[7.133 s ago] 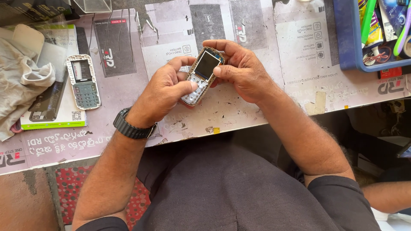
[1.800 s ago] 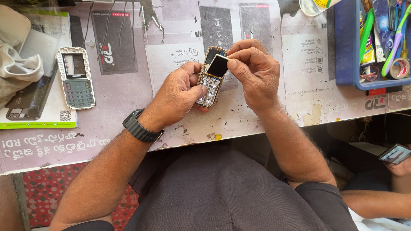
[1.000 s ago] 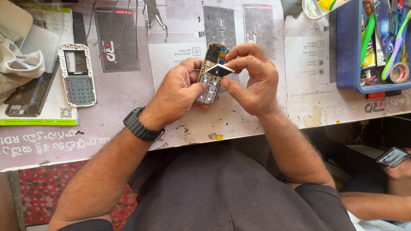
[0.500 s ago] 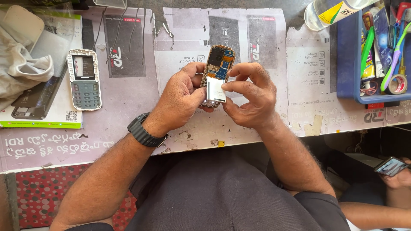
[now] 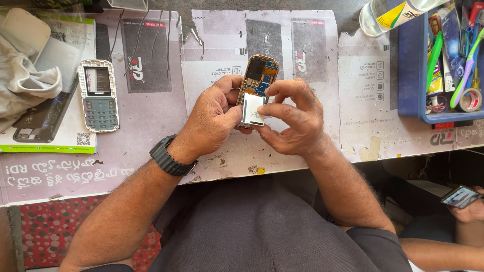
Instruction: The person cleans the internal components of a disassembled mobile phone using a spray bottle and a toothbrush. The person sprays liquid onto the phone's interior and scrubs the surface with the toothbrush, then sets the phone down.
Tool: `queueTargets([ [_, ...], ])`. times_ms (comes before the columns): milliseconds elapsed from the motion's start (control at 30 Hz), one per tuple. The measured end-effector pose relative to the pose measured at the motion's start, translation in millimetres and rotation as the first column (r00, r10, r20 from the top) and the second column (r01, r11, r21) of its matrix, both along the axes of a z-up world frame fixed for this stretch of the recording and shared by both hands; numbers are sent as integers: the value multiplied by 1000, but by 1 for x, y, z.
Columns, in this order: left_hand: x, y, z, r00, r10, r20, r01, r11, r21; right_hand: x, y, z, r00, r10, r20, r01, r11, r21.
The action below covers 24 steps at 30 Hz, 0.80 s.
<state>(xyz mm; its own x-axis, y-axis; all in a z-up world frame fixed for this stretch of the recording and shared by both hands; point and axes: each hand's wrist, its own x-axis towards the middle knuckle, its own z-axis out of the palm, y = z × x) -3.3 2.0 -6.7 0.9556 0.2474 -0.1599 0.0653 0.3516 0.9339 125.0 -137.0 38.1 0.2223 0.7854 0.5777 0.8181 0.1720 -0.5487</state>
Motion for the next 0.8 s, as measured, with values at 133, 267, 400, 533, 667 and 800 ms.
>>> queueTargets([
  [133,0,1,2,1000,-8,-22,8,1000,-9,2,-2,-6,1000,3,30,-3,1000,21],
  [267,1,0,2,999,-31,-44,31,1000,6,4,-2,-10,996,-60,-59,63,997,47],
  [400,0,0,1,997,-57,-59,58,998,8,9,-5,-17,966,-205,-157,213,976,42],
  [533,-2,0,-1,997,-59,-56,58,998,-26,15,-12,-29,768,-76,-636,82,996,-21],
  [667,-4,-4,3,998,-13,63,-7,954,301,20,-17,-40,504,-75,-861,-73,989,-128],
  [800,-4,-18,18,985,86,146,-170,498,851,25,-15,-45,411,-94,-907,-81,987,-139],
])
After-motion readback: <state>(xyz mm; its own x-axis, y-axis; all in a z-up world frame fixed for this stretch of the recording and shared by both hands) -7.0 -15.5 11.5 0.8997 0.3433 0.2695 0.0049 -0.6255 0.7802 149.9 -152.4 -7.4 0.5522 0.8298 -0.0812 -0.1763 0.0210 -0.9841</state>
